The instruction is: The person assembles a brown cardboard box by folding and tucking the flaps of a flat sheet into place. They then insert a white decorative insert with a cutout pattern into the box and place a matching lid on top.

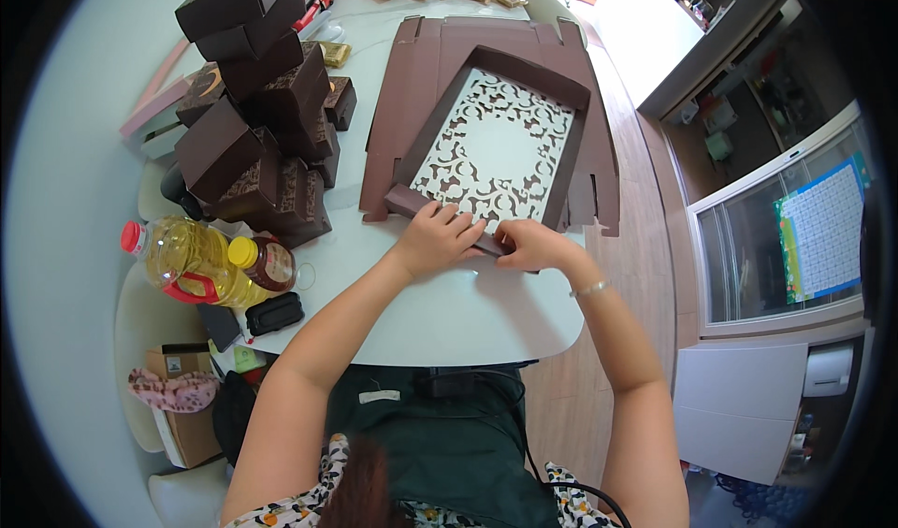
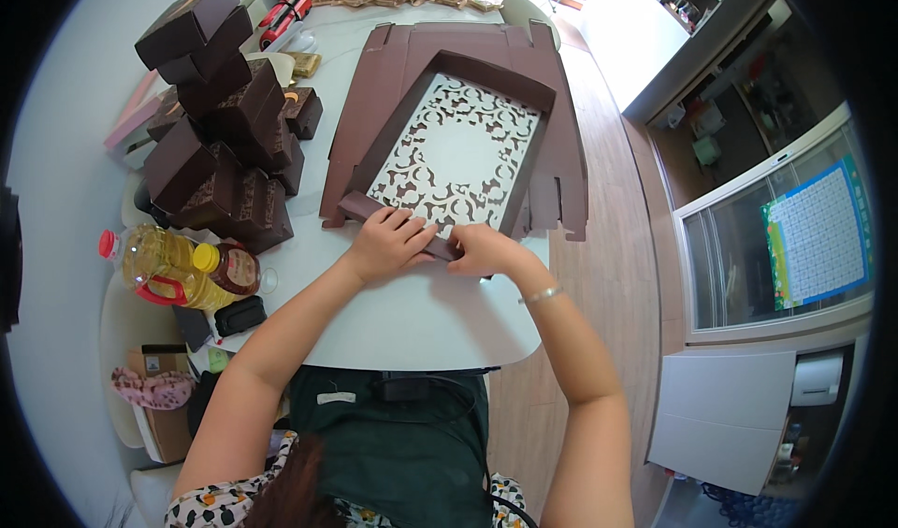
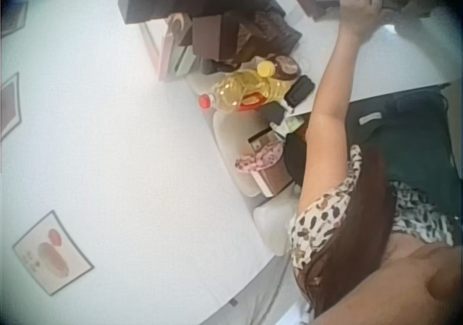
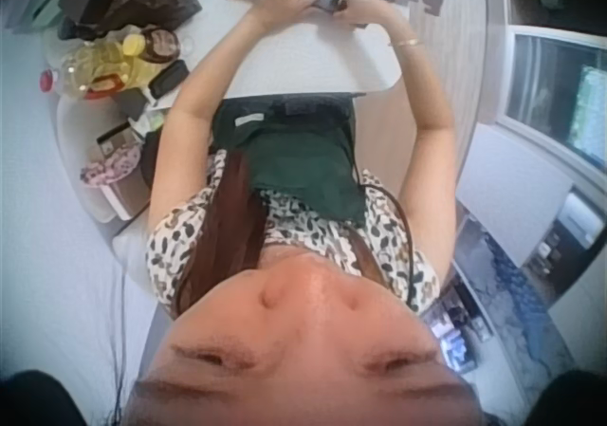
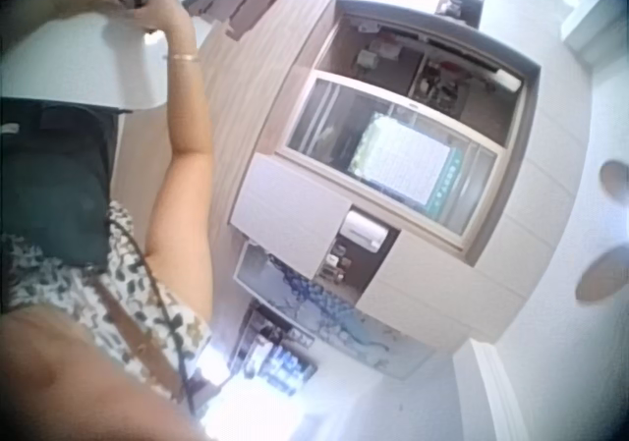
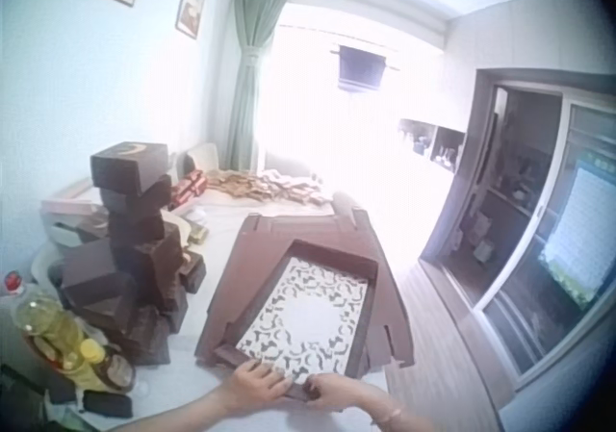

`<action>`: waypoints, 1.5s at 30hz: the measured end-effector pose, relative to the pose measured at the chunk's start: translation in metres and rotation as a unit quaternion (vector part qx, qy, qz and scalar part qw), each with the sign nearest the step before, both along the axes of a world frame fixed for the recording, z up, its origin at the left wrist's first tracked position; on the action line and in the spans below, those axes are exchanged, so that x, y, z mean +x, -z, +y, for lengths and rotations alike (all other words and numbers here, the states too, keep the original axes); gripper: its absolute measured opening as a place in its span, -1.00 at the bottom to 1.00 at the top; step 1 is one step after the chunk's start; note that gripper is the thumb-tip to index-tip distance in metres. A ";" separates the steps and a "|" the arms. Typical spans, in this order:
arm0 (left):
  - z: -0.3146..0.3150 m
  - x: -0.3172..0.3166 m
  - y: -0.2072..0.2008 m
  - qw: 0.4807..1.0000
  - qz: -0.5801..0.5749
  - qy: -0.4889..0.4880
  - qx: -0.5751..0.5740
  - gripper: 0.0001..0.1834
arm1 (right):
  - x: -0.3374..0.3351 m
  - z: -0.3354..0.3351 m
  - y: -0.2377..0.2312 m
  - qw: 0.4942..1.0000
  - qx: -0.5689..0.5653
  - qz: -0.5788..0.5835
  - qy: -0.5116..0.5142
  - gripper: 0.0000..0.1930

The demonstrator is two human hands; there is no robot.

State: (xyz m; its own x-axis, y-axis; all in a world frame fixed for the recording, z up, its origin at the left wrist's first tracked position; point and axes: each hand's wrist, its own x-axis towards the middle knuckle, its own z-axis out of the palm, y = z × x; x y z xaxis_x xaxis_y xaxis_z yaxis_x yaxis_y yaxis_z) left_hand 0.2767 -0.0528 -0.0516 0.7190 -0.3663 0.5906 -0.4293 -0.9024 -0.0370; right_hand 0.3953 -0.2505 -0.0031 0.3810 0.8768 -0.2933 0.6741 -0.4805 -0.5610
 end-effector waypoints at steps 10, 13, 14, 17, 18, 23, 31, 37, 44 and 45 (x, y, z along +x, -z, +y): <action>0.006 0.002 0.005 1.000 -0.023 0.001 0.018 -0.43 | 0.022 0.027 0.018 0.855 -0.013 0.477 0.203 -0.82; 0.005 -0.001 0.005 0.999 -0.029 -0.005 0.020 -0.39 | 0.025 0.028 0.015 0.855 -0.037 0.477 0.201 -0.86; 0.005 -0.001 0.005 1.000 -0.024 -0.001 0.012 -0.39 | 0.027 0.027 0.019 0.849 -0.027 0.490 0.195 -0.87; 0.007 -0.001 0.003 1.000 -0.015 0.006 -0.005 -0.37 | 0.030 0.025 0.023 0.831 0.002 0.527 0.177 -0.92; 0.007 0.000 0.003 1.000 -0.017 0.007 -0.006 -0.36 | 0.030 0.024 0.022 0.825 0.010 0.539 0.172 -0.93; 0.013 0.000 -0.006 0.999 -0.012 0.021 -0.041 -0.29 | 0.024 0.027 0.004 0.812 0.008 0.563 0.156 -0.97; 0.086 0.006 -0.034 0.993 0.100 0.007 -0.055 -0.49 | 0.040 0.023 0.026 0.807 -0.017 0.569 0.159 -0.94; 0.071 -0.005 -0.007 0.994 -0.068 -0.022 -0.081 -0.58 | 0.040 0.052 0.034 0.857 -0.008 0.486 0.171 -0.90; 0.074 0.001 -0.001 0.976 0.010 0.029 -0.215 -0.57 | 0.012 0.118 0.022 0.874 0.080 0.418 0.237 -0.79; 0.076 0.002 0.002 0.969 0.030 0.023 -0.243 -0.55 | 0.011 0.122 0.023 0.856 0.110 0.451 0.227 -0.79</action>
